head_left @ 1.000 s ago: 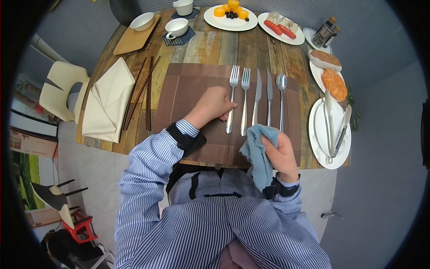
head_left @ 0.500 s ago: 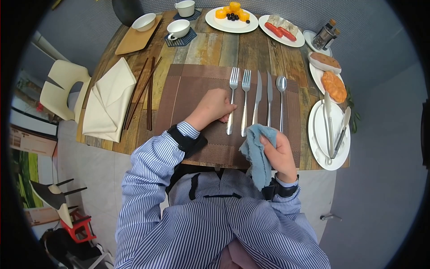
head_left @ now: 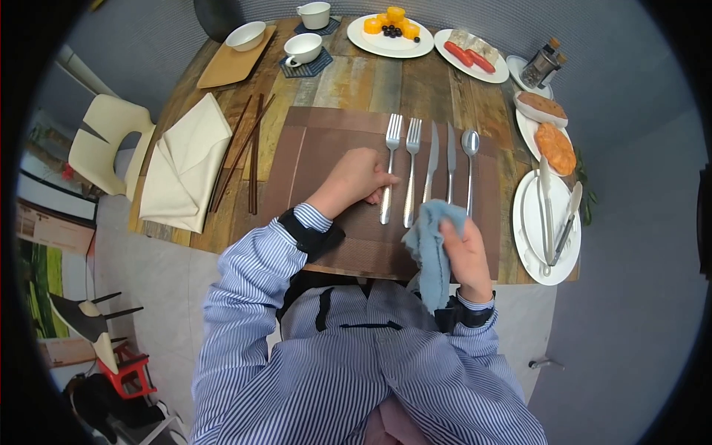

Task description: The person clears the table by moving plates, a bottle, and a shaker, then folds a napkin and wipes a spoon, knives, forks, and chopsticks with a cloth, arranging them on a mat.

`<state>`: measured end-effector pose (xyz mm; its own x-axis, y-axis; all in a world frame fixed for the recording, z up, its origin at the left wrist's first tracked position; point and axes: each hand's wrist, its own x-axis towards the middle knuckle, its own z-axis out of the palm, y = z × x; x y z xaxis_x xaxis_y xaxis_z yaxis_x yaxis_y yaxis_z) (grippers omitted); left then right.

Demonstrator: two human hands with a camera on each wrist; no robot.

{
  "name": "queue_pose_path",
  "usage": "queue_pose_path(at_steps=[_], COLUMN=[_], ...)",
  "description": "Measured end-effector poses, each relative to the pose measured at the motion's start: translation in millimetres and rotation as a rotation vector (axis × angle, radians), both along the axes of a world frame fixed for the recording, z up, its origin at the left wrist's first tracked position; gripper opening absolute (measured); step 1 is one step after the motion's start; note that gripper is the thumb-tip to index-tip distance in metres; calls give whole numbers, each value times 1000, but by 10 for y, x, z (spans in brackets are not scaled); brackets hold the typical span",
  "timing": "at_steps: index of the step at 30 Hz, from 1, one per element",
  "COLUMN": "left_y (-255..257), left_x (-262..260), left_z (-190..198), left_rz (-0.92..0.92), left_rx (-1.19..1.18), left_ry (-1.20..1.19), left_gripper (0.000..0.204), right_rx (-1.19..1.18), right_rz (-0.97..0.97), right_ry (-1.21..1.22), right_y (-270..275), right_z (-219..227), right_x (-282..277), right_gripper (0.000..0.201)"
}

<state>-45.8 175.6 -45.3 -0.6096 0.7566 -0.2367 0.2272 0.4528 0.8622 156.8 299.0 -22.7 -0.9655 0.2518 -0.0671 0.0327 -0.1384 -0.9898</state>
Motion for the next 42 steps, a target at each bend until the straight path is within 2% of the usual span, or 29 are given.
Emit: queue_pose_path(at_steps=[1, 3, 4, 6, 7, 8, 10, 11, 12, 14, 15, 16, 18, 20, 22, 23, 25, 28, 30, 33, 35, 37, 40, 42], left_y=[-56, -201, -279, -503, -628, -756, -1042, -1201, -1363, -1616, -1720, -1821, -1940, -1956, -1970, -1967, -1986, -2035, -2005, -1888, -1807, -1798, -1761, -1700], left_x=[11, 20, 25, 22, 16, 4, -37, -96, -158, -327, -405, -504, -630, -683, -737, -770, -861, -939, -901, -763, -620, -574, -519, -451], left_z=[39, 132, 175, 236, 274, 304, 371, 342, 290, 179, 149, 64, -25, -55, -99, -134, -210, -245, -174, -83, -22, -51, -95, -52], left_rz=[-3, 26, 40, 57, 132, 206, 352, 378, 402, 562, 583, 595, 565, 533, 500, 503, 507, 489, 542, 523, 478, 404, 386, 394], left_rx=[5, 22, 45, 78, 50, 23, -22, -46, -71, -99, -155, -190, -258, -296, -337, -349, -363, -396, -319, -253, -318, -398, -439, -485], left_ry=[-3, -5, -10, 4, 29, 53, 81, 313, 543, 600, 688, 732, 814, 830, 845, 864, 883, 884, 734, 611, 651, 700, 715, 726], left_gripper=[34, 33, 33, 30, 29, 28, 26, 24, 23, 21, 18, 18, 18, 18, 18, 18, 17, 19, 24, 32, 35, 36, 32, 30], right_rx=[-5, -510, -793, -1462, -1650, -1652, -1202, -1116, -1114, -1118, -1077, -1076, -925, -982, -1171, -1172, -981, -1034, -1034, -1062, -1089, -1040, -1021, -1050], right_rz=[13, -176, 86, 218, 51, 57, -59, -102, -100, 22, -51, -49, -87, -49, -75, -73, -106, -117, -120, -117, -108, -225, -320, -272], right_ry=[2, 84, 236, 328, 345, 344, 250, 180, 178, 193, 181, 180, 115, 166, 165, 164, 120, 138, 136, 125, 112, -1, -31, -11], right_y=[-14, 0, 38, 15, -19, -29, -39, -49, -34, 1, -18, -30, -41, -59, -88, -91, -99, -172, -180, -168, -228, -312, -330, -309], right_z=[-56, -160, -84, 35, 23, -16, -105, -87, -139, -333, -396, -391, -374, -395, -395, -389, -344, -241, -254, -363, -274, -146, -143, -179], right_x=[-20, -71, -114, -225, -268, -321, -415, -431, -434, -424, -392, -380, -363, -365, -378, -379, -378, -366, -363, -351, -369, -363, -391, -392], right_gripper=[33, 38, 37, 33, 30, 30, 27, 25, 25, 25, 29, 29, 33, 35, 35, 35, 34, 33, 34, 36, 37, 28, 29, 30])
